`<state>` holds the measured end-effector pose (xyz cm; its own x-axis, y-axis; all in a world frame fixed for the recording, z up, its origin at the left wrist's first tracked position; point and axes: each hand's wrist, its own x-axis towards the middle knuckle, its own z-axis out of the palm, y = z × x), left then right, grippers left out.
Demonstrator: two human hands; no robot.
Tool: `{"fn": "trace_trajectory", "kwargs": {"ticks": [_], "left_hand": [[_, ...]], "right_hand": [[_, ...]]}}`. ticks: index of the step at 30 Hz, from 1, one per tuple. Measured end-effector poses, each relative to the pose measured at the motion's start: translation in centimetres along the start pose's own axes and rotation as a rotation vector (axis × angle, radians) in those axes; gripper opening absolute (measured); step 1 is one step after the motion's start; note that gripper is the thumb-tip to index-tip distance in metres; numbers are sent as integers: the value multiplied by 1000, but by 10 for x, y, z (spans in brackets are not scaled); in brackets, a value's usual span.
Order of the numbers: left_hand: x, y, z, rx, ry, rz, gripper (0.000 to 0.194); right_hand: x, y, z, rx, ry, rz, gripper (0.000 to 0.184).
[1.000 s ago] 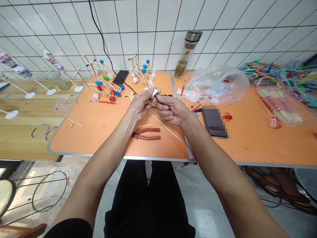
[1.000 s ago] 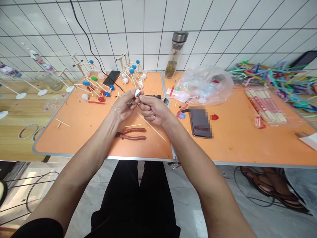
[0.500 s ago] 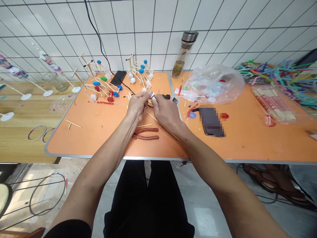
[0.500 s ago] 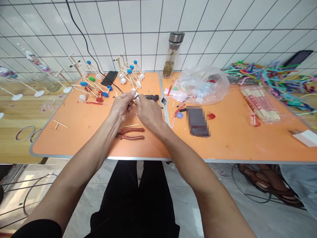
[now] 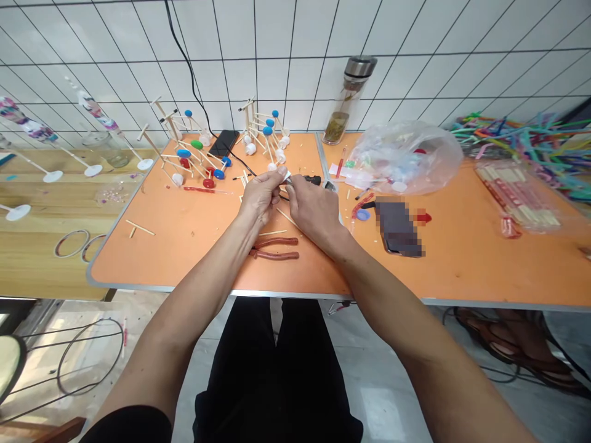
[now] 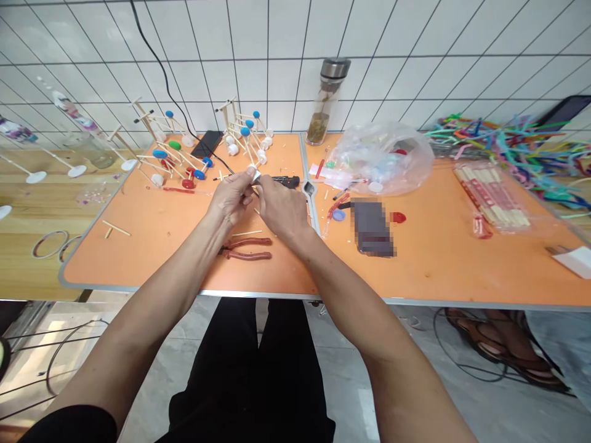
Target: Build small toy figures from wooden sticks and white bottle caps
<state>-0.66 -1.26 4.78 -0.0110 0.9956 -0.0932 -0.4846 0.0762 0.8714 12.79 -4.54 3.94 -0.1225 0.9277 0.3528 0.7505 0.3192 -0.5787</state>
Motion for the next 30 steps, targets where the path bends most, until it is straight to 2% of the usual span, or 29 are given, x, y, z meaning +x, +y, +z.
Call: {"fn": "trace_trajectory", "kwargs": {"ticks": [2, 3, 5, 6, 8, 9, 10, 12, 13, 16, 18, 20, 24, 27, 30], "left_hand": [[0, -3, 0, 7, 34, 14, 43], [0, -3, 1, 10, 40, 20, 44], [-1, -2, 1, 13, 16, 28, 41], [-2, 0, 1, 6, -18, 30, 37], [-3, 4, 2, -36, -104, 37, 25], [-4, 6, 2, -65, -137, 36, 18], [-4, 7, 2, -90, -151, 28, 13], [-5, 10, 3, -116, -129, -7, 8], [-5, 10, 3, -120, -110, -24, 8], [-5, 11, 3, -129, -88, -48, 13], [-4, 10, 2, -134, -76, -52, 17], [-3, 10, 1, -135, -54, -62, 17], [-3, 11, 2, -154, -58, -96, 16], [-2, 10, 3, -177, -64, -110, 18], [-1, 8, 3, -200, -23, -129, 21]], "right_hand": [[-2, -4, 2, -132, 13, -3, 25], [0, -4, 0, -57, -9, 14, 23], [6, -2, -8, 230, -88, 67, 21], [10, 0, -13, 443, -169, 106, 22], [17, 6, -22, 607, -342, 137, 28], [19, 8, -25, 798, -513, 179, 27], [20, 10, -26, 966, -575, 215, 25], [20, 11, -22, 1103, -528, 219, 30], [19, 11, -18, 1108, -458, 199, 33], [17, 11, -4, 926, -220, 80, 40], [18, 12, 2, 703, -77, -13, 41], [18, 15, 4, 466, 7, -73, 38], [15, 15, 1, 44, 4, -75, 31], [10, 9, -2, -237, -49, -35, 40], [5, 3, -2, -388, -82, -36, 47]]}}
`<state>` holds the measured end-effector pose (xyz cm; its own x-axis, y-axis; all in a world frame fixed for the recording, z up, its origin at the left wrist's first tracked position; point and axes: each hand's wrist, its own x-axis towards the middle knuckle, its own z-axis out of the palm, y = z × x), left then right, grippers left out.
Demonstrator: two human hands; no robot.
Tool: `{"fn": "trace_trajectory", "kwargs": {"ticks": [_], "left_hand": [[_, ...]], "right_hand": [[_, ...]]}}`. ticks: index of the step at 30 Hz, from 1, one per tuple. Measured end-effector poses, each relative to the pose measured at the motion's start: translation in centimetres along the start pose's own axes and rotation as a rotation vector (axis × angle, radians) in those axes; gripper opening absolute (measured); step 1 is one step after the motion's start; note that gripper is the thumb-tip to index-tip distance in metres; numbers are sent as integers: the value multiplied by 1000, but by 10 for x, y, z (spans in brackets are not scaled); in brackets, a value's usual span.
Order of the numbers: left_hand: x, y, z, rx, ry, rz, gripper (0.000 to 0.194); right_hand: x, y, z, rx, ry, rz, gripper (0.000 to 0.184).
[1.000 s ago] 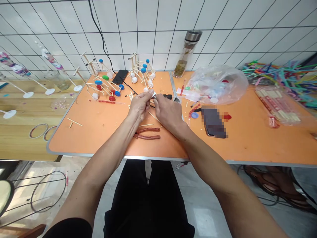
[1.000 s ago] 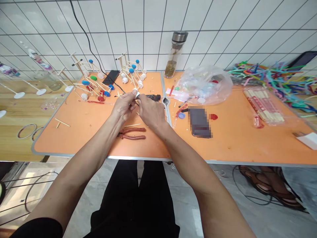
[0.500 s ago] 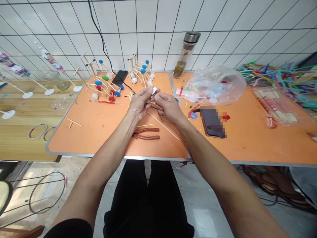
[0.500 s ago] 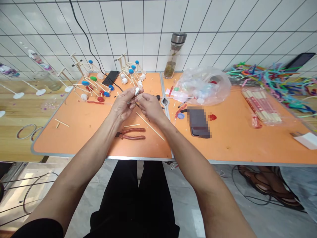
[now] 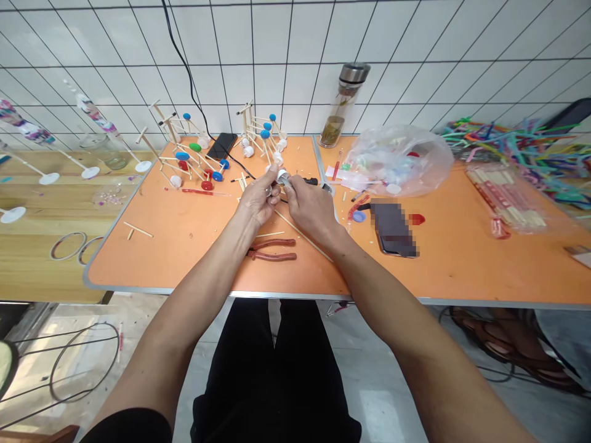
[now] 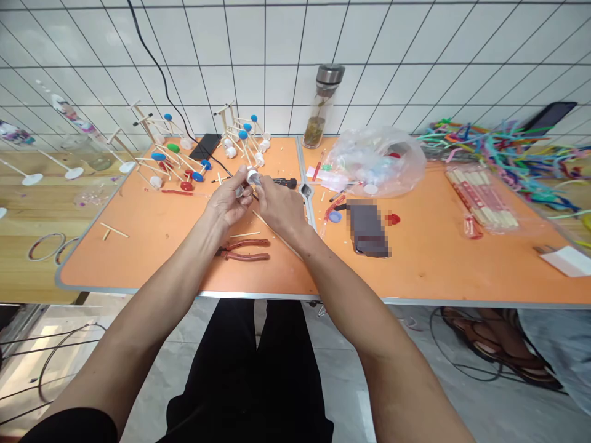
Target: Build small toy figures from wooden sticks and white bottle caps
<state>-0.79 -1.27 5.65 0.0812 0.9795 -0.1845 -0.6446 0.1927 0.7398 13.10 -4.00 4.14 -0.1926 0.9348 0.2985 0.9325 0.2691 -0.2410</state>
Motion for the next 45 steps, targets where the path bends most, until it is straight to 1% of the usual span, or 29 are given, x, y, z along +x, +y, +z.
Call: {"fn": "trace_trajectory", "kwargs": {"ticks": [3, 6, 8, 9, 10, 12, 14, 15, 16, 17, 18, 20, 22, 23, 24, 25, 26, 27, 29, 30, 32, 33, 34, 35, 36, 37, 39, 42, 45], "left_hand": [[1, -1, -1, -1, 17, -15, 28], [1, -2, -3, 10, 1, 0, 23], [3, -2, -5, 23, -8, 13, 14], [3, -2, -6, 33, -10, 16, 11], [3, -1, -7, 45, -15, 19, 9], [3, 0, -9, 64, -43, 29, 7], [1, 1, -8, 79, -97, 43, 8], [0, 2, -8, 84, -121, 53, 8], [0, 2, -7, 90, -135, 63, 9], [-1, 3, -7, 98, -141, 73, 10], [-1, 3, -7, 109, -135, 84, 10], [0, 2, -6, 134, -99, 97, 9], [2, 0, -7, 153, -52, 102, 10], [2, -1, -7, 155, -32, 104, 11], [3, -1, -7, 151, -18, 107, 11], [4, -2, -8, 144, -13, 111, 11], [4, -2, -8, 136, -12, 117, 10], [4, -2, -7, 129, -15, 121, 10], [2, -2, -7, 124, -36, 124, 9], [1, -1, -6, 121, -54, 122, 9], [-1, 1, -4, 102, -95, 120, 11], [-2, 1, -3, 86, -115, 121, 11], [-3, 2, -3, 71, -130, 120, 10], [-4, 3, -2, 61, -135, 116, 9], [-4, 3, -2, 57, -129, 111, 9], [-4, 4, -2, 59, -115, 100, 9], [-3, 4, -2, 67, -68, 77, 12], [-1, 4, -2, 68, -25, 58, 12], [0, 4, -2, 51, -27, 56, 10]], "right_hand": [[-3, -2, 1, -41, 9, -18, 49], [-3, -2, 5, 56, 37, -5, 44], [0, 0, 5, 269, 61, -7, 32], [2, 1, 3, 434, 58, 0, 27], [5, 3, 1, 636, 23, 20, 24], [10, 10, -8, 1090, -162, 102, 26], [14, 19, -18, 1465, -568, 178, 24], [15, 23, -23, 1573, -712, 186, 22], [16, 26, -26, 1629, -763, 189, 22], [17, 27, -27, 1643, -774, 186, 23], [16, 26, -26, 1610, -720, 176, 24], [12, 20, -19, 1385, -471, 132, 25], [6, 10, -8, 955, -126, 54, 23], [2, 5, -3, 712, -11, 15, 18], [-1, 2, 1, 514, 63, 5, 18], [-3, -1, 4, 380, 100, -4, 19], [-4, -3, 5, 332, 107, -1, 21], [-3, -3, 3, 387, 87, 16, 21], [1, 0, -4, 658, -4, 62, 20], [4, 3, -9, 870, -95, 95, 20], [9, 9, -19, 1030, -266, 95, 28], [10, 11, -21, 1217, -451, 89, 28], [11, 12, -22, 1387, -506, 117, 25], [11, 12, -21, 1496, -497, 129, 22], [11, 12, -19, 1536, -455, 123, 26], [10, 10, -16, 1551, -387, 120, 31], [8, 7, -9, 1501, -268, 96, 41], [8, 3, -1, 1300, -103, 45, 44], [8, 4, 1, 918, 81, -32, 39]]}}
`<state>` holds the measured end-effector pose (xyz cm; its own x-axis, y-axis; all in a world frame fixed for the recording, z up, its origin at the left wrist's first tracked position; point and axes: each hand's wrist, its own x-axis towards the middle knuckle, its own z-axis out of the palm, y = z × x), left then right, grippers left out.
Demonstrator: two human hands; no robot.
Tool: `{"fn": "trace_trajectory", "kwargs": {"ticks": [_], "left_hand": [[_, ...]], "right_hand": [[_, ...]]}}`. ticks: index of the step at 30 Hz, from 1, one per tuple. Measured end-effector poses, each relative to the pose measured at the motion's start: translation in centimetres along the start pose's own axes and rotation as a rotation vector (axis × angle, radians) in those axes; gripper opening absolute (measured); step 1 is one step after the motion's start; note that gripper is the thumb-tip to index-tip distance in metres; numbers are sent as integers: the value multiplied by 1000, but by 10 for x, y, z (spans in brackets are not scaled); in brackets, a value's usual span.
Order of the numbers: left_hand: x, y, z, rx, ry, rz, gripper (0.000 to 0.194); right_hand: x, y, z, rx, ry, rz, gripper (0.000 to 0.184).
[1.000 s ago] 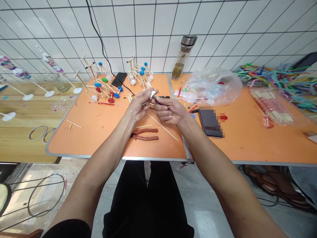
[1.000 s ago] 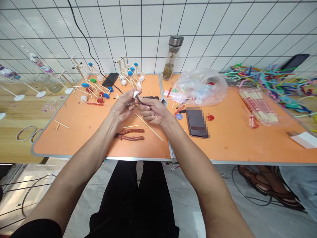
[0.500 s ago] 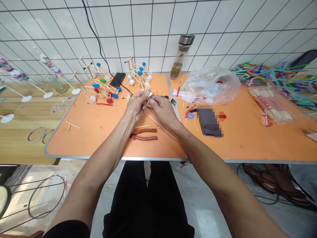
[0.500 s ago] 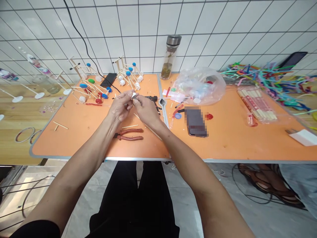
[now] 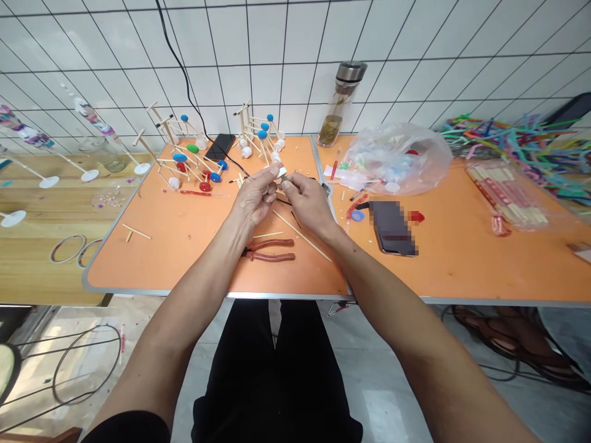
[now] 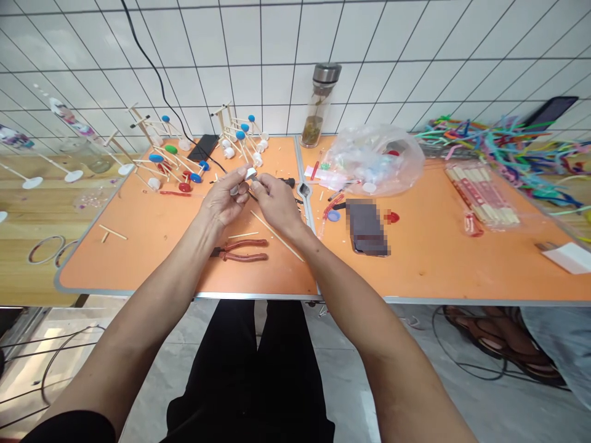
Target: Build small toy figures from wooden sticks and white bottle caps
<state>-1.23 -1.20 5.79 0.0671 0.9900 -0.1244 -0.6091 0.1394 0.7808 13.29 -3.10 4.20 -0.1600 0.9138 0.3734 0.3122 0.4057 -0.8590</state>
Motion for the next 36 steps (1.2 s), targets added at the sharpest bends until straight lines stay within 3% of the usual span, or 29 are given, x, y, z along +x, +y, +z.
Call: {"fn": "trace_trajectory", "kwargs": {"ticks": [4, 7, 13, 15, 18, 22, 24, 26, 29, 33, 36], "left_hand": [[1, -1, 1, 15, 40, -8, 25], [1, -2, 0, 44, 75, -15, 33], [-1, -3, 1, 100, 81, 29, 32], [-1, -4, 0, 110, 72, 48, 23], [1, -3, -1, 98, 35, 60, 12], [1, -1, -4, 76, -36, 49, 9], [0, 0, -4, 60, -68, 48, 10], [0, 1, -4, 53, -83, 53, 11], [1, 0, -4, 66, -68, 70, 11], [5, -5, -6, 99, -4, 83, 14], [7, -11, -8, 147, 64, 107, 17]], "right_hand": [[-4, 0, 0, -450, -7, -34, 27], [-8, -2, 2, -679, -53, -4, 33], [-10, -3, 3, -727, -42, -4, 32], [-8, -3, 3, -570, -17, -14, 25], [-3, -3, -3, -68, -54, 86, 23], [4, -9, -23, 680, -420, 493, 20], [7, -13, -33, 837, -543, 567, 19], [9, -16, -37, 853, -574, 572, 19], [7, -15, -28, 577, -431, 463, 22], [-6, -9, -4, -347, -68, 62, 22], [-16, -9, 7, -889, -20, -14, 33]]}}
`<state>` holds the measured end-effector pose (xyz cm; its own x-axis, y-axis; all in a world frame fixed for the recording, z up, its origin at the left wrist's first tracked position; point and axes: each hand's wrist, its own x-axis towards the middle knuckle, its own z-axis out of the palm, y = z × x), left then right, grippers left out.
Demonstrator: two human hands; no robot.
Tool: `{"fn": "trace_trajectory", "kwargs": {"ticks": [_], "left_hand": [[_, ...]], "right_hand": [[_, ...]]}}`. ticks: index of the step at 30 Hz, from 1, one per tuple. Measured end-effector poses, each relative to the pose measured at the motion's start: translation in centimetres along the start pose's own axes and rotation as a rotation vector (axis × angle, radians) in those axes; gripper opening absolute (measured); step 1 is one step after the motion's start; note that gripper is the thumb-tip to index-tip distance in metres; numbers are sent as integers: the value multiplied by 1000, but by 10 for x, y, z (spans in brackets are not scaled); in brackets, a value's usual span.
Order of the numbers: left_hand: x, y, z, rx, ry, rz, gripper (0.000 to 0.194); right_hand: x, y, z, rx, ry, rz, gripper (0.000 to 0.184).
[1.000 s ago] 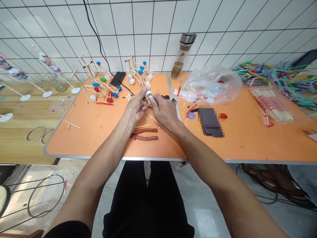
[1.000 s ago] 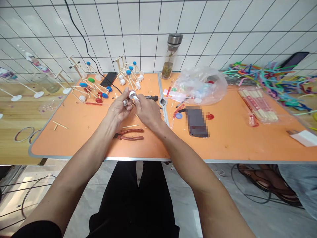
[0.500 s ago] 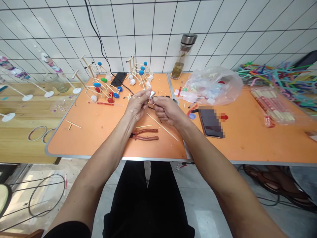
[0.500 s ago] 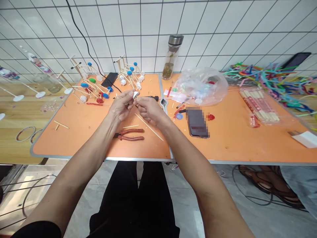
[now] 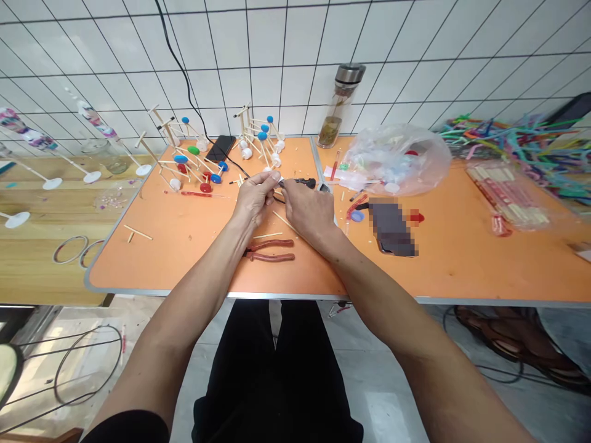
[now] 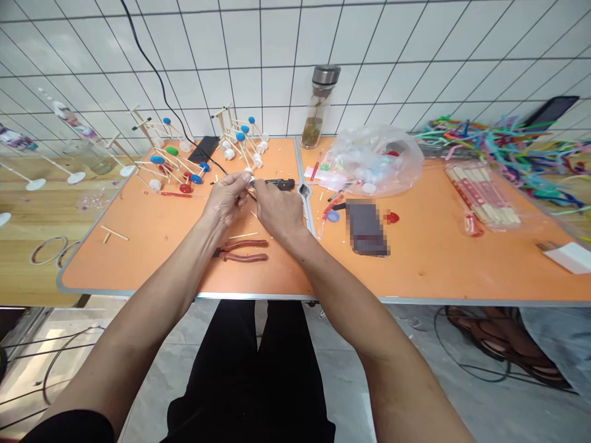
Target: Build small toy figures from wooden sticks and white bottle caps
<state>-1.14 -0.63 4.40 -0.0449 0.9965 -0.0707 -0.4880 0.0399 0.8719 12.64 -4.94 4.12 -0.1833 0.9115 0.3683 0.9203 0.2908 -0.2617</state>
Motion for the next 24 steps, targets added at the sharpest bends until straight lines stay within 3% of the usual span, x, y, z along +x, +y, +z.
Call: {"fn": "trace_trajectory", "kwargs": {"ticks": [1, 3, 6, 9, 10, 11, 14, 18, 21, 24], "left_hand": [[0, -1, 0, 7, 17, 15, 17], [1, -3, 1, -3, 27, 41, 15], [-1, -2, 2, -63, -31, 34, 16], [-4, 1, 4, -129, -109, 14, 16], [-5, 3, 4, -139, -123, 3, 17], [-6, 4, 4, -142, -130, -13, 17], [-8, 8, 4, -144, -130, -75, 15], [-7, 10, 5, -154, -100, -112, 13], [-5, 10, 4, -140, -49, -150, 30], [-4, 9, 2, -152, -39, -169, 34]], "right_hand": [[-1, -2, 0, -58, -12, 9, 35], [1, -1, -2, 40, -23, 30, 32], [11, 8, -10, 618, -115, 117, 23], [20, 21, -17, 1302, -520, 246, 19], [22, 24, -16, 1425, -603, 265, 21], [22, 25, -15, 1479, -591, 269, 23], [22, 24, -4, 1376, -336, 188, 30], [20, 19, 11, 981, -13, 13, 34], [18, 17, 15, 708, 40, -64, 31], [14, 16, 13, 508, 15, -73, 33]]}}
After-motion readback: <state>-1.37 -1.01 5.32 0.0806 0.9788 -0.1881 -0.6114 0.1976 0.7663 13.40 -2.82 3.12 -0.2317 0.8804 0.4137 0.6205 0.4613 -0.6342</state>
